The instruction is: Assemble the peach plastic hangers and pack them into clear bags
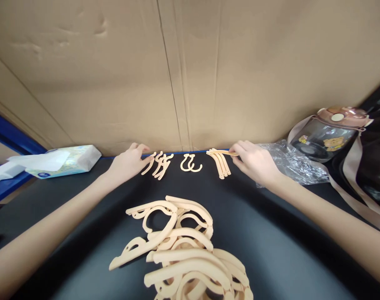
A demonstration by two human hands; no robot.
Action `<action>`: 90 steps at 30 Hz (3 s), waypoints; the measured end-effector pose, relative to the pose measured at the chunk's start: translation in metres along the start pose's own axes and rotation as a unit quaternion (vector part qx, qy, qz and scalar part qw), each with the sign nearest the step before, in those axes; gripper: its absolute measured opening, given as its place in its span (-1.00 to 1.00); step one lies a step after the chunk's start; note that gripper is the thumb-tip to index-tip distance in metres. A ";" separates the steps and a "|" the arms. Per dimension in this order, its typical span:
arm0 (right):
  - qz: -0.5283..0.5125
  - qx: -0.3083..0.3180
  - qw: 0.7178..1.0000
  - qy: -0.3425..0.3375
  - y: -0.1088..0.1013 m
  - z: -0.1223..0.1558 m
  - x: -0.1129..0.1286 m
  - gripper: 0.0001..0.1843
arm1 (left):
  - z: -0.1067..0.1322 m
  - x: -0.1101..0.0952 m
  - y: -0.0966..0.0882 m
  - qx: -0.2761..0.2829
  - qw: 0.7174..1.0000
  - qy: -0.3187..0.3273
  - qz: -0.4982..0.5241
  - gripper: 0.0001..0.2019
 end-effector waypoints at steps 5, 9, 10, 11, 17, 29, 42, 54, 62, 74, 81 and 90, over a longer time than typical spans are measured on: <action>0.156 -0.062 0.982 -0.091 0.002 0.016 0.008 -0.73 | 0.042 -0.019 -0.004 0.240 0.960 0.074 -0.122 -0.65; 0.201 -0.054 0.973 -0.099 0.007 0.019 0.016 -0.74 | 0.078 -0.013 0.005 0.383 0.896 0.108 -0.196 -0.57; 0.203 -0.040 0.974 -0.093 0.009 0.019 0.018 -0.74 | 0.082 -0.010 0.006 0.375 0.899 0.106 -0.200 -0.61; 0.201 -0.024 0.976 -0.084 0.012 0.020 0.020 -0.75 | 0.084 -0.007 0.007 0.363 0.904 0.102 -0.201 -0.65; 0.209 0.043 0.977 -0.014 0.021 0.020 0.023 -0.76 | 0.085 0.000 0.010 0.416 0.898 0.105 -0.099 -0.80; 0.152 0.141 0.978 -0.012 0.027 0.020 0.027 -0.79 | 0.057 -0.021 -0.004 0.315 0.913 0.016 0.259 -0.70; 0.118 0.149 0.982 0.005 0.041 0.005 0.019 -0.73 | 0.033 -0.078 -0.014 0.189 0.895 0.049 0.401 -0.86; -0.596 0.054 0.785 0.162 -0.023 -0.051 0.057 -0.58 | 0.026 -0.118 0.008 0.134 0.871 0.086 0.464 -0.88; -0.493 -0.012 0.861 0.123 -0.053 -0.075 0.049 -0.67 | 0.026 -0.119 0.000 0.053 0.891 0.189 0.409 -0.77; 0.014 -0.034 0.998 -0.050 -0.055 -0.066 0.064 -0.63 | 0.039 -0.124 0.008 0.079 0.933 0.267 0.229 -0.64; -0.340 0.063 0.935 0.078 -0.017 -0.067 0.043 -0.81 | 0.042 -0.125 0.018 -0.009 0.957 0.287 0.032 -0.69; -0.525 -0.063 0.825 0.201 -0.017 -0.069 -0.002 -0.83 | -0.029 -0.036 0.004 0.085 0.990 0.114 -0.010 -0.66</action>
Point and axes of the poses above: each hand's wrist, its own z-axis away from the middle knuckle, its own y-axis out of the palm, x = y × z, the point moved 6 cm from there along -z, towards the middle knuckle, and after that the axes turned 1 degree about x, right-handed, at the moved point
